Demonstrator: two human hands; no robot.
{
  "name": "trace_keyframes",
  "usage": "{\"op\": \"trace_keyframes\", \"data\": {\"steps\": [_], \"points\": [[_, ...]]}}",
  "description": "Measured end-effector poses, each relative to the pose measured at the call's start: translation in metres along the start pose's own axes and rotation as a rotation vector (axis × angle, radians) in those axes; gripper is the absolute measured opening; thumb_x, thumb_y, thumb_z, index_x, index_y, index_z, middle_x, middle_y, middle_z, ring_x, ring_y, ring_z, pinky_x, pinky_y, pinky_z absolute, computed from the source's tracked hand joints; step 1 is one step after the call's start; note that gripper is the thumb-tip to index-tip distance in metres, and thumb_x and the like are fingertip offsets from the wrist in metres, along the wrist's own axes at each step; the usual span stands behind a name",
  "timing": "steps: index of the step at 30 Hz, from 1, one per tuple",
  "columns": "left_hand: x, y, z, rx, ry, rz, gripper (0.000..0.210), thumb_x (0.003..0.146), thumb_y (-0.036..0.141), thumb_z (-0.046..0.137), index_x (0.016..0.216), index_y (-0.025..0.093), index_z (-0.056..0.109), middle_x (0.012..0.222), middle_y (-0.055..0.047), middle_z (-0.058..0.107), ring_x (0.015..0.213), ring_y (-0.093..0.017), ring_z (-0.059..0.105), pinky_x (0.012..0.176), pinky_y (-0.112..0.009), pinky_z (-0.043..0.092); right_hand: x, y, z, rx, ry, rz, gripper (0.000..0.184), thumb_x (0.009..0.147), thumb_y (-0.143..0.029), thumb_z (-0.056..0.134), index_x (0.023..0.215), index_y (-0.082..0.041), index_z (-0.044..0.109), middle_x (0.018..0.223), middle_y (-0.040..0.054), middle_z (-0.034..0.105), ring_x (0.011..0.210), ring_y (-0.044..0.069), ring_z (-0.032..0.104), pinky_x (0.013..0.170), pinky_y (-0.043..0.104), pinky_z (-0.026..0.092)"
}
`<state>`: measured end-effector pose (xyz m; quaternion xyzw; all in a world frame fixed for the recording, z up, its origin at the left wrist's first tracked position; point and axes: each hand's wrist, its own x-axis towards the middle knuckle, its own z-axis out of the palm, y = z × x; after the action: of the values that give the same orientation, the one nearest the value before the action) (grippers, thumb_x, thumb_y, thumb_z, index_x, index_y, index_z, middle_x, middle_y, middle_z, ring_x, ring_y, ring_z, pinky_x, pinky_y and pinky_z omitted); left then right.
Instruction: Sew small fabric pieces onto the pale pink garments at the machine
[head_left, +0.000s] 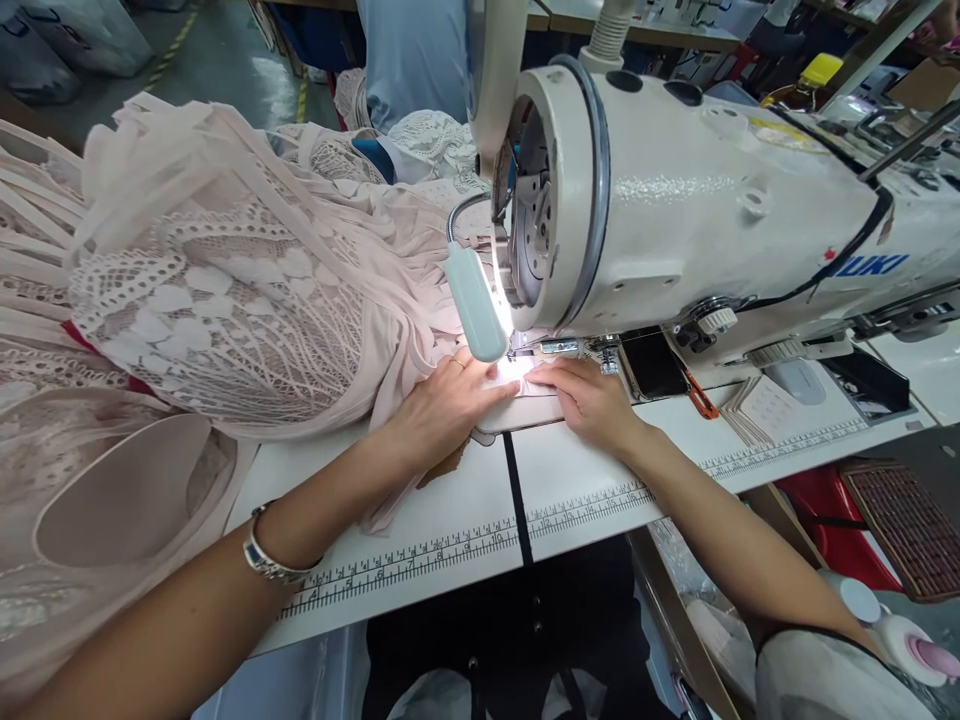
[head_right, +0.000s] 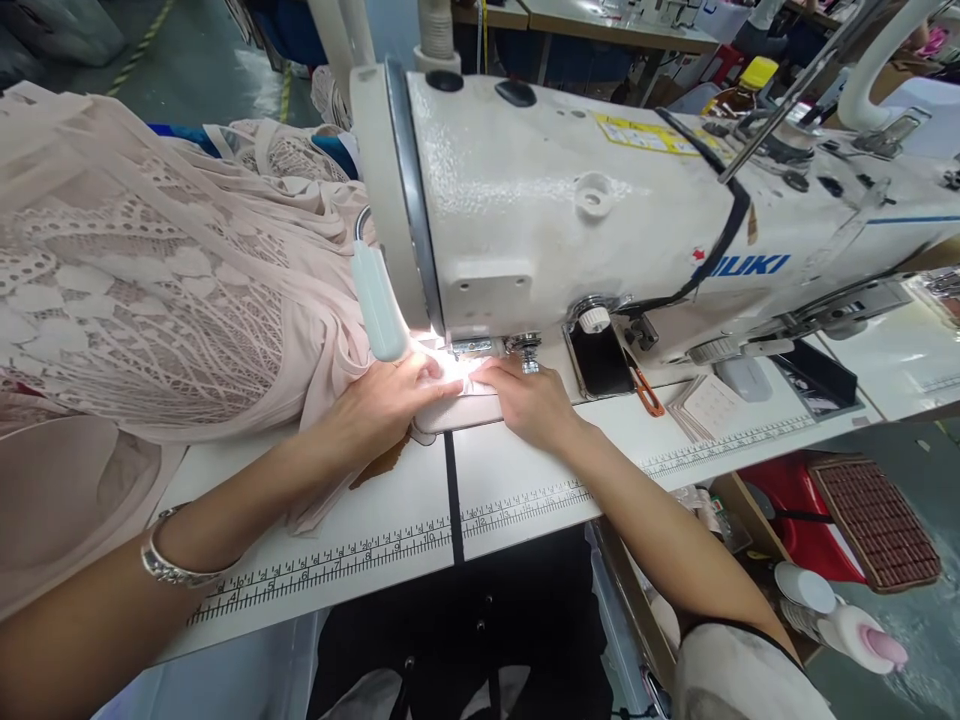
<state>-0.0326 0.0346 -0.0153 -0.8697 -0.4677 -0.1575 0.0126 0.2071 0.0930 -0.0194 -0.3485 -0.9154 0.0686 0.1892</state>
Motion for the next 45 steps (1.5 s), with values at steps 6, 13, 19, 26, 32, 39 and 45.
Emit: {"op": "trace_keyframes", "data": {"steps": [6,13,19,26,32,39,45], "points": [[0.005,0.003,0.004,0.113,0.168,0.230,0.031,0.102,0.006,0.042,0.094,0.013,0.071,0.084,-0.006,0.069,0.078,-0.018,0.058,0.069,-0.031,0.048,0.001,0.000,-0.002,0.155,0.020,-0.078,0.041,0.094,-0.008,0.039,0.099,-0.027,0.075,0.098,0.0004,0.077,0.095,0.017,0.069,0.084,0.034,0.055],[0.006,0.012,-0.002,0.136,0.153,0.222,0.034,0.102,0.004,0.036,0.096,0.009,0.070,0.079,-0.007,0.064,0.075,-0.018,0.055,0.068,-0.030,0.047,0.001,-0.001,-0.003,0.181,0.052,-0.125,0.040,0.092,-0.006,0.040,0.099,-0.025,0.075,0.095,0.0010,0.077,0.092,0.017,0.068,0.080,0.032,0.053],[0.000,0.008,0.001,0.016,0.118,0.123,0.023,0.098,0.008,0.046,0.099,0.014,0.068,0.103,-0.010,0.071,0.091,-0.021,0.062,0.077,-0.034,0.051,0.000,-0.002,-0.010,0.120,-0.053,-0.206,0.039,0.092,-0.009,0.045,0.099,-0.027,0.078,0.097,0.0024,0.074,0.100,0.020,0.063,0.077,0.032,0.052],[-0.006,0.002,-0.001,-0.008,0.006,0.092,0.043,0.089,-0.005,0.042,0.124,0.013,0.060,0.135,-0.016,0.065,0.123,-0.025,0.062,0.104,-0.044,0.050,-0.004,-0.001,-0.008,0.019,-0.072,-0.218,0.042,0.094,-0.006,0.048,0.111,-0.029,0.078,0.116,0.0042,0.075,0.108,0.022,0.064,0.085,0.037,0.057],[-0.002,0.001,0.001,-0.059,-0.021,0.042,0.046,0.084,-0.008,0.047,0.121,0.015,0.062,0.138,-0.016,0.063,0.125,-0.026,0.062,0.105,-0.045,0.051,-0.002,0.001,-0.007,0.024,-0.103,-0.211,0.046,0.094,-0.005,0.046,0.119,-0.030,0.076,0.121,0.0031,0.075,0.114,0.022,0.066,0.092,0.041,0.059],[0.004,0.003,-0.003,-0.041,-0.038,-0.020,0.033,0.096,0.001,0.040,0.114,0.015,0.063,0.129,-0.013,0.064,0.119,-0.025,0.061,0.099,-0.043,0.054,0.001,-0.004,-0.007,-0.005,-0.126,-0.145,0.046,0.094,-0.005,0.042,0.119,-0.026,0.074,0.121,0.0057,0.074,0.119,0.024,0.063,0.092,0.042,0.057],[0.005,0.007,-0.002,-0.013,-0.034,-0.082,0.031,0.100,0.008,0.040,0.119,0.018,0.061,0.121,-0.012,0.063,0.112,-0.026,0.060,0.087,-0.040,0.055,0.005,-0.009,-0.008,-0.055,-0.173,-0.105,0.052,0.089,0.000,0.039,0.121,-0.026,0.071,0.128,0.0047,0.071,0.124,0.024,0.059,0.090,0.041,0.055]]}}
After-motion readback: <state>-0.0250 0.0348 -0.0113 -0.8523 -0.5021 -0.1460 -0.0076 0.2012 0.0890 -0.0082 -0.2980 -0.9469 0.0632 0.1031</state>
